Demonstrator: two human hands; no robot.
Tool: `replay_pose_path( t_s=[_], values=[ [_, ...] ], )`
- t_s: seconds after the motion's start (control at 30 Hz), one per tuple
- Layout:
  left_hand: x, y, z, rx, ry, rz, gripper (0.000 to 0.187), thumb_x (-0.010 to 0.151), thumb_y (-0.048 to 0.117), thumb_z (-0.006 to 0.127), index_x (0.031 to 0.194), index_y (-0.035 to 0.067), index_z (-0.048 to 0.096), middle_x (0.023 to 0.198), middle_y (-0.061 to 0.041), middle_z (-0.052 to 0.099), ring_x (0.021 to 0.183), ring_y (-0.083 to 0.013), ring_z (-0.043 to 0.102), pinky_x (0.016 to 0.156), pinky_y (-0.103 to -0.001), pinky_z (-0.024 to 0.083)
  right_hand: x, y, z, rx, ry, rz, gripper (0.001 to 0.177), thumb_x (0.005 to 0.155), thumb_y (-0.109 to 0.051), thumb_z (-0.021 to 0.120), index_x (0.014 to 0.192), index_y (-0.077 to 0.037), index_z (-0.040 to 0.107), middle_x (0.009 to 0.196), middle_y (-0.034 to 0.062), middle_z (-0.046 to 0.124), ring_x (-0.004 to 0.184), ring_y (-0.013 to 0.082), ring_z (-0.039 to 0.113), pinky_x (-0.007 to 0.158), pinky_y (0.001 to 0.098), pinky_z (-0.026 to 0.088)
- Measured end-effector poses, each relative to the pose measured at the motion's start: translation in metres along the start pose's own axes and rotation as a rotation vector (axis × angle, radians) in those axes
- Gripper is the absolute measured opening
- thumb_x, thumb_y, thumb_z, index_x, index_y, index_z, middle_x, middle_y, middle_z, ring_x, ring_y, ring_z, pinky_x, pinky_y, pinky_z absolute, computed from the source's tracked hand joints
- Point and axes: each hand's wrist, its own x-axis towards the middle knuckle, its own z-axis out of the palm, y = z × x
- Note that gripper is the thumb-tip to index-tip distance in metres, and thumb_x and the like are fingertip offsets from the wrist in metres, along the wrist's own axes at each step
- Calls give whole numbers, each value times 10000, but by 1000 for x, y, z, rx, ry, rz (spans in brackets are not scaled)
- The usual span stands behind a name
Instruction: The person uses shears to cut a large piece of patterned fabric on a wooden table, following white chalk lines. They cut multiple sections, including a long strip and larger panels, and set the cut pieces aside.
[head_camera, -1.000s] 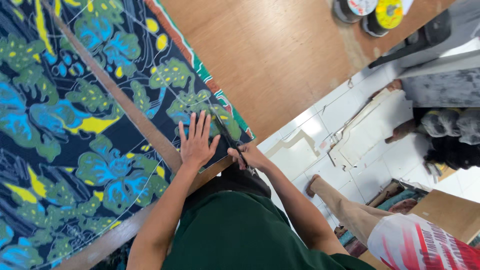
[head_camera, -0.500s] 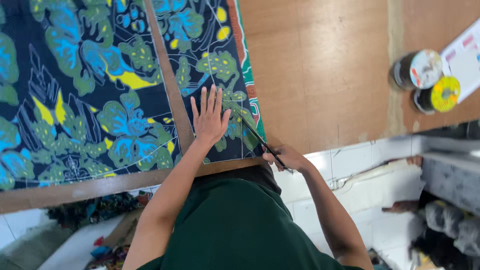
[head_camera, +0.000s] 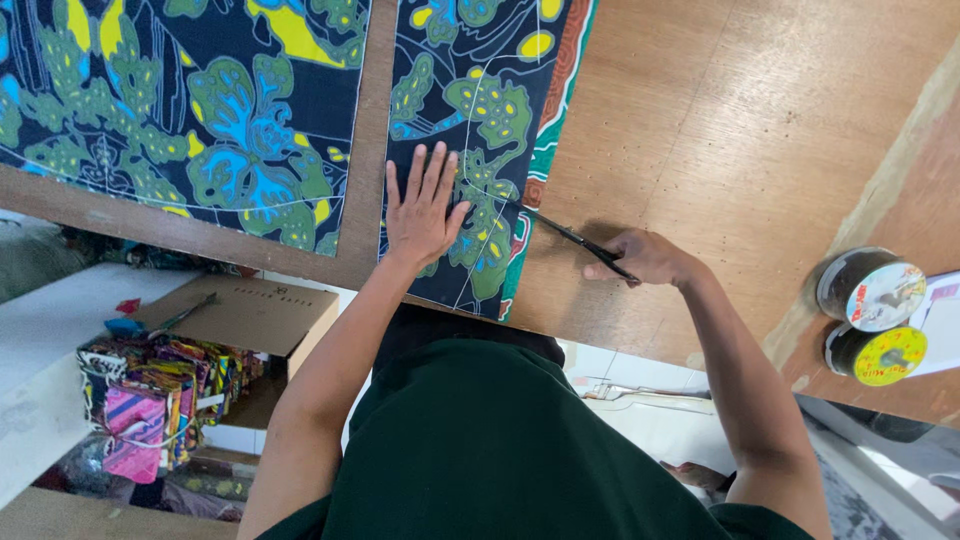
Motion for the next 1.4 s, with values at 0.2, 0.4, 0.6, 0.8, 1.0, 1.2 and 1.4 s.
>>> replay_pose_path(
  t_s=[0.2,0.4,0.6,0.8,1.0,1.2,1.4],
  values=[
    [-14,-3,8,-4,-9,-107,732,1051,496,548,1641,114,345,1705,-81,272,1586,-310,179,1265,-637,90,22,-27,-41,-199,-101,-31,628,652,-736,757,634,-109,730,501,18,564,512,159,614,506,337,453],
    [-13,-3,11,2,-39,-118,714,1051,513,526,1646,162,345,1706,-68,253,1583,-297,156,1262,-638,83,35,-39,-47,-327,-97,-4,644,644,-773,735,595,-133,683,500,5,572,526,162,634,554,354,483],
    [-14,-4,10,3,-40,-114,664,1057,515,522,1646,260,350,1710,-56,240,1586,-292,145,1263,-645,76,37,-39,-43,-282,-109,0,667,622,-798,722,554,-141,633,494,0,546,522,161,634,531,339,493],
    [-13,-5,12,32,-25,-98,672,1056,511,526,1648,249,345,1714,-37,234,1588,-295,141,1260,-654,74,30,-34,-30,-246,-84,14,648,669,-779,715,571,-142,646,488,3,549,506,158,622,513,314,474],
    [-13,-5,11,19,-31,-93,682,1053,512,518,1649,237,334,1714,-34,228,1586,-300,133,1259,-657,74,16,-37,-4,-154,-19,40,621,687,-759,712,640,-140,710,477,12,550,475,143,619,489,307,470],
    [-13,-6,9,12,-43,-103,684,1049,514,504,1646,233,324,1710,-34,225,1585,-298,140,1256,-656,75,13,-43,5,-97,-3,11,628,685,-749,725,695,-121,750,482,9,537,455,135,600,471,299,459],
    [-14,-5,10,7,-43,-108,719,1050,524,493,1651,177,302,1713,-27,221,1587,-284,138,1265,-645,73,35,-48,20,-30,31,-1,639,678,-741,749,655,-104,698,495,2,546,464,126,602,467,291,477]
  ],
)
